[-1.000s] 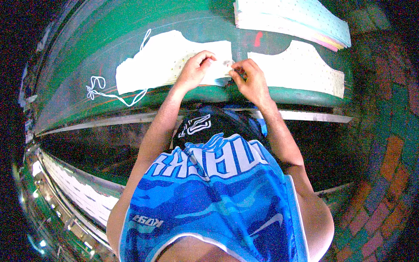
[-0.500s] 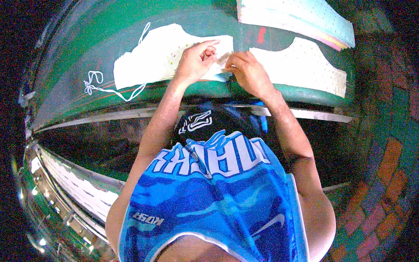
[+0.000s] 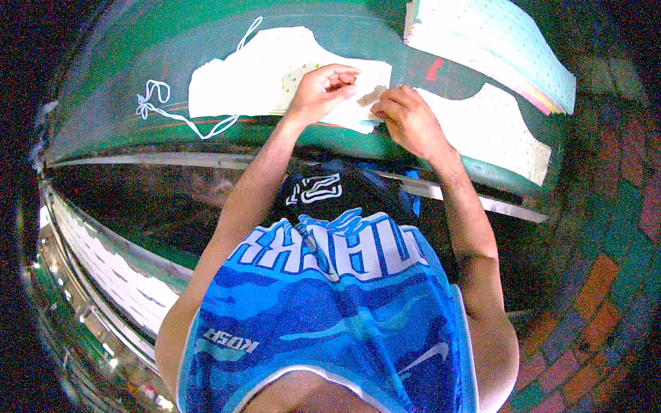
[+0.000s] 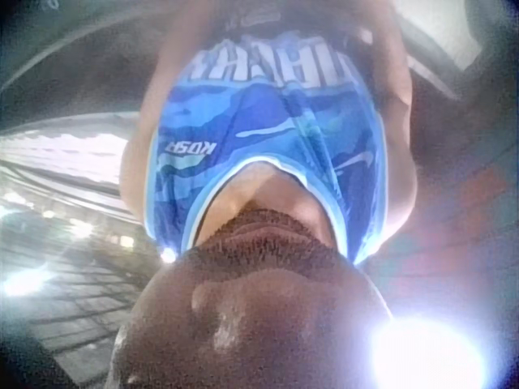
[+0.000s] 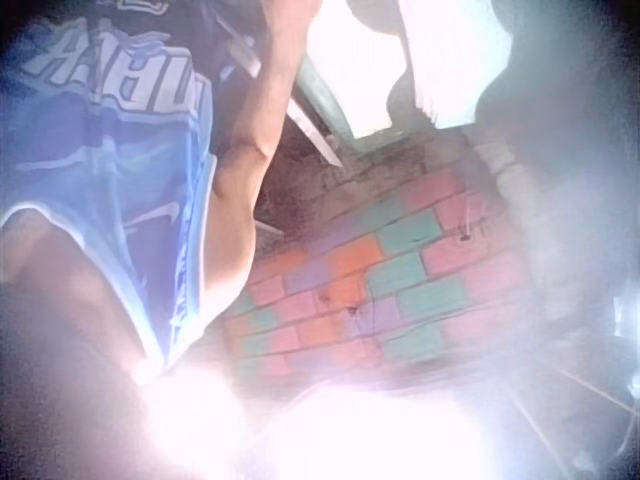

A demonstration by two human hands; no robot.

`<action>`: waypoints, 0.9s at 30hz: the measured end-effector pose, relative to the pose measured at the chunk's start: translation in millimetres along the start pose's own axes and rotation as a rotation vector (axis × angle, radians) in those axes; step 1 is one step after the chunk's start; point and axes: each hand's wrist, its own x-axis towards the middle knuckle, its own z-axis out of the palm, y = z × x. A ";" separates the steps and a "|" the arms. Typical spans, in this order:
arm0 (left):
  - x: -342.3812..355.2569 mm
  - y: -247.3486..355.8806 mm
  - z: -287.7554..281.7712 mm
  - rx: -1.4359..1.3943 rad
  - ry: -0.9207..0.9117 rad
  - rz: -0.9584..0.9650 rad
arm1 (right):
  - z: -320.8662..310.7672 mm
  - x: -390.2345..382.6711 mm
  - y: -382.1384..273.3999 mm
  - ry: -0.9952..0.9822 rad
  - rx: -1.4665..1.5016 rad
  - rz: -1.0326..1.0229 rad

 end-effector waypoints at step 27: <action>3.6 -22.9 -5.8 -0.016 0.120 0.084 | -15.3 25.5 11.9 0.082 -0.018 -0.171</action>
